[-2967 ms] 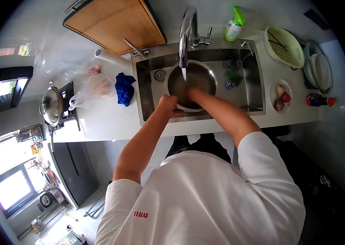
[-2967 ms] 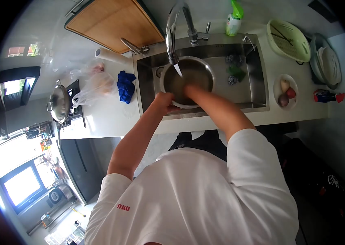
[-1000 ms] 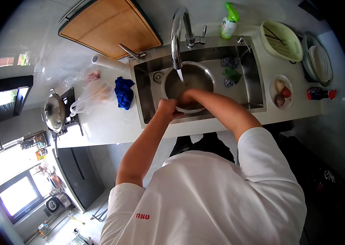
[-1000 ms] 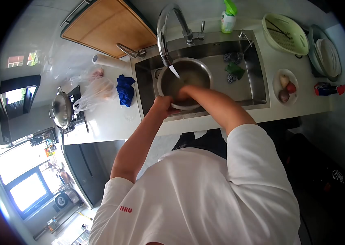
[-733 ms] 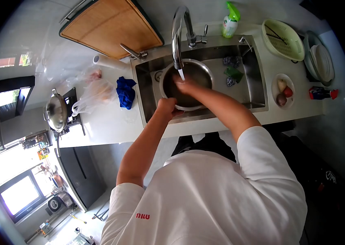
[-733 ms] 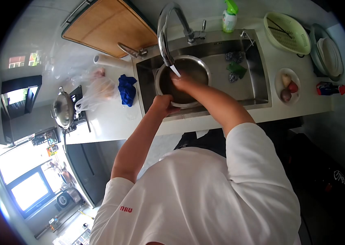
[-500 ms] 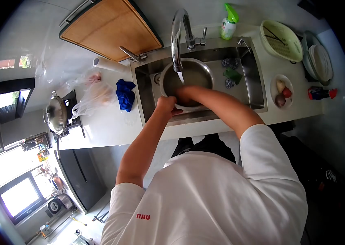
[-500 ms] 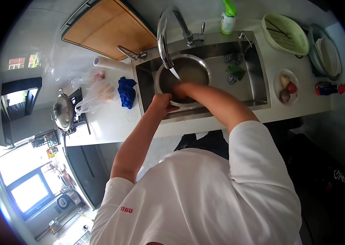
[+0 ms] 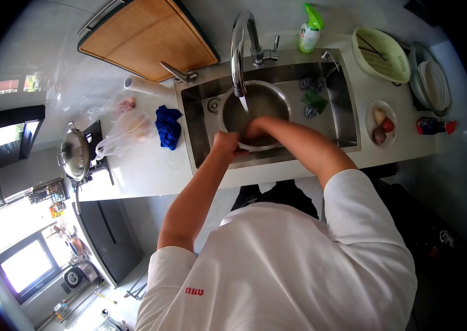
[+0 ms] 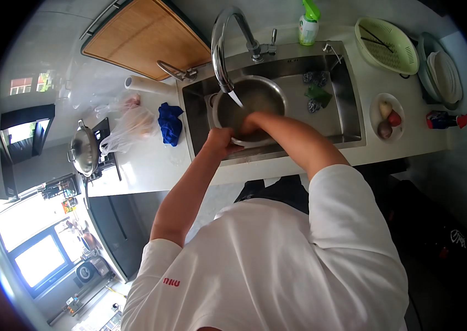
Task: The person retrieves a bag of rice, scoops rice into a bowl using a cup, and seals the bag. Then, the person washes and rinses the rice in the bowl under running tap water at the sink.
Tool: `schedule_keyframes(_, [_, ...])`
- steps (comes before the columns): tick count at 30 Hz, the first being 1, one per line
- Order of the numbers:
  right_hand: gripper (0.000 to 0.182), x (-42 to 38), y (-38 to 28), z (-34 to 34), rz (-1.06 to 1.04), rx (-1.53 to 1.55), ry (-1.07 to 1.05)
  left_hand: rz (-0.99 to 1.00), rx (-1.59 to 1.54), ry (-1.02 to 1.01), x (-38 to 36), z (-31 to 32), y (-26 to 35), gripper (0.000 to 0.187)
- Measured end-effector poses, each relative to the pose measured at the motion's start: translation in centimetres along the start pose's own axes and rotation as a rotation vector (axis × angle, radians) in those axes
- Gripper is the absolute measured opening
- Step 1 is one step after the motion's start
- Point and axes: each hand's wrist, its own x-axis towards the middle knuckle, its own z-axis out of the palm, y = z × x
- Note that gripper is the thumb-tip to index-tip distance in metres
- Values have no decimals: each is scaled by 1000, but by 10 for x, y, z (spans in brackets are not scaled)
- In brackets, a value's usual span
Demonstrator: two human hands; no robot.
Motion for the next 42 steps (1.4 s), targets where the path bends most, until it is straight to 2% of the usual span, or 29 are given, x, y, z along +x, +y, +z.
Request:
schedule_keyframes(3, [48, 135, 58, 25, -197, -9, 65, 33, 42, -21, -5, 2, 0, 24])
schedule_keyframes(5, [47, 129, 43, 10, -343, -101, 302, 49, 48, -29, -7, 2, 1, 26])
schedule_keyframes(7, [46, 102, 31, -3, -409, -56, 505, 18, 13, -30, 1, 1, 0, 27])
schedule_keyframes(9, [46, 72, 23, -9, -394, 130, 671, -5, -17, -25, 1, 0, 1, 28])
schedule_keyframes(12, [49, 86, 44, -29, -165, -133, 572, -9, -51, -21, -3, 0, 5, 26])
schedule_keyframes(15, [52, 27, 24, -36, -11, -641, 283, 11, -75, -40, 10, -4, 6, 22])
schedule_keyframes(18, [53, 61, 30, -29, -53, -557, -21, 9, -72, -34, 8, -2, 9, 22])
schedule_keyframes(20, [51, 3, 5, -24, -96, -364, -27, 21, -57, -12, -4, 3, 12, 21])
schedule_keyframes(22, [51, -5, 2, -19, -92, -196, -37, -3, -13, -23, 0, 4, 7, 28])
schedule_keyframes(24, [52, 43, 16, -4, -47, -47, -50, 2, -1, -25, 2, 3, 4, 29])
schedule_keyframes(27, [51, 81, 10, -15, -263, -340, 144, 31, -24, -25, 0, 2, 5, 24])
schedule_keyframes(29, [49, 88, 14, 2, -351, 26, 600, 19, -31, -42, -6, 4, 10, 23])
schedule_keyframes(31, [49, 82, 16, -2, -356, 246, 666, 21, -57, -41, -7, 2, 9, 22])
schedule_keyframes(33, [50, 76, 28, -35, -284, 293, 357, 31, -75, -44, -6, 3, 9, 22])
schedule_keyframes(36, [51, 88, 40, -33, -92, -220, 451, 37, -72, -35, -1, 0, 12, 23])
schedule_keyframes(39, [48, 113, 43, -23, -149, -602, 14, 31, -44, -5, 11, -1, 8, 24])
schedule_keyframes(42, [47, 93, 37, 8, -50, -15, 27, 41, -14, 2, 16, -2, -1, 24])
